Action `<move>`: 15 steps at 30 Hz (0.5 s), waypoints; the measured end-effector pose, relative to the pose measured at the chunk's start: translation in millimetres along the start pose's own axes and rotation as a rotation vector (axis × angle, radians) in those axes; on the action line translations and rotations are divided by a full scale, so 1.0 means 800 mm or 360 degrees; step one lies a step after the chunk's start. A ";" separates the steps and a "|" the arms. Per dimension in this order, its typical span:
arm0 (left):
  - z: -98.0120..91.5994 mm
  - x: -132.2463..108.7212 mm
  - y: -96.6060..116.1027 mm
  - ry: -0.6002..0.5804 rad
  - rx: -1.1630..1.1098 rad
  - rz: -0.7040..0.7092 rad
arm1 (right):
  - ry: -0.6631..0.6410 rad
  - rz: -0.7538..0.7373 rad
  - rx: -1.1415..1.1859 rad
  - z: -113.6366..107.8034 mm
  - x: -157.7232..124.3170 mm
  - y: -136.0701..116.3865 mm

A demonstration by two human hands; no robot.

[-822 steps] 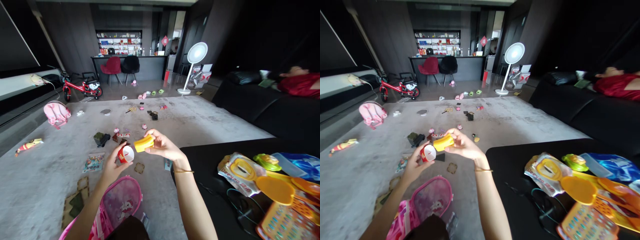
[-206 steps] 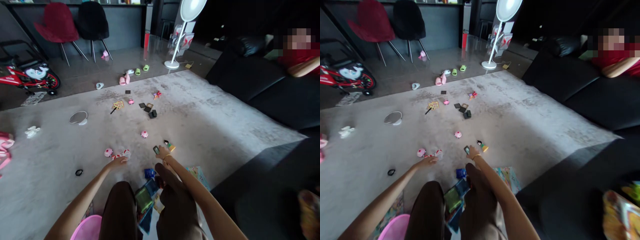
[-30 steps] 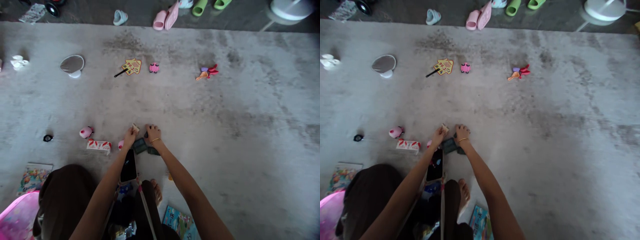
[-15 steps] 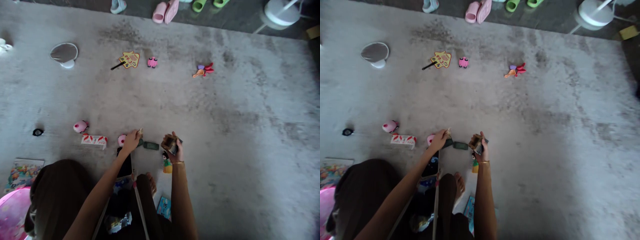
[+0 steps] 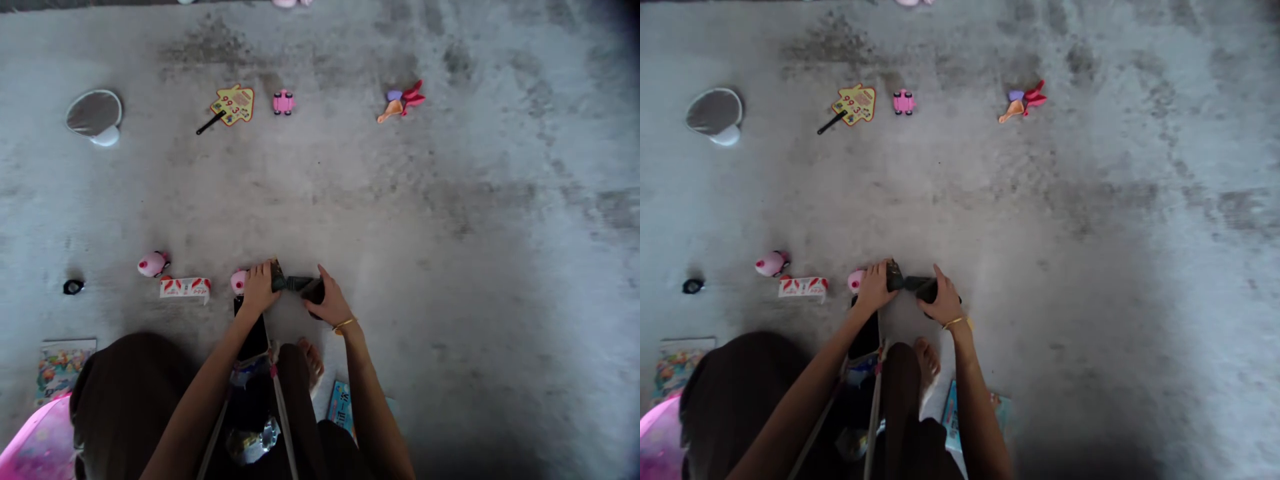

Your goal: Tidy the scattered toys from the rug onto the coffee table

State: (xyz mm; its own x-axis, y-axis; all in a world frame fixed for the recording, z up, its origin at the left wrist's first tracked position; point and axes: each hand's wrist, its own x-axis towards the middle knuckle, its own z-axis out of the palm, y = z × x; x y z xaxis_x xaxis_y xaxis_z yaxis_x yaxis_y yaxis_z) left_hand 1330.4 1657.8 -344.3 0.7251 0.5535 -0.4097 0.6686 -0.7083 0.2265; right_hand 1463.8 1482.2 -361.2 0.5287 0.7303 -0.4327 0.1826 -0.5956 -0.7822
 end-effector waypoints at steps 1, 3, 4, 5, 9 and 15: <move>-0.001 -0.002 -0.002 0.0002 -0.0054 0.0002 | -0.0111 -0.0001 -0.0116 -0.001 -0.001 -0.001; -0.004 -0.003 -0.006 0.0040 -0.0229 -0.0065 | -0.0221 0.0024 -0.0267 0.006 -0.009 -0.006; -0.008 -0.003 -0.008 0.0071 -0.0362 -0.0144 | -0.0218 0.0033 -0.0316 0.013 -0.014 -0.009; -0.012 -0.002 -0.012 0.0093 -0.0536 -0.0239 | -0.0191 0.0041 -0.0354 0.021 -0.019 -0.014; -0.037 0.003 -0.029 -0.0062 -0.1650 -0.0496 | -0.0015 0.0100 -0.0523 0.044 -0.009 -0.038; -0.085 -0.030 -0.052 -0.0498 -0.2892 -0.0553 | -0.0377 -0.0008 -0.1030 0.043 0.066 -0.066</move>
State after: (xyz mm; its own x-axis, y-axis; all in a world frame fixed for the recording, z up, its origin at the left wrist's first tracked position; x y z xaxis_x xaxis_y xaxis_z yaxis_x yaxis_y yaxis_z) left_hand 1296.3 1703.7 -284.2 0.6242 0.3131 -0.7158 0.2492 0.7885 0.5623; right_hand 1453.7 1563.4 -358.0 0.3449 0.7429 -0.5737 0.6815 -0.6185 -0.3912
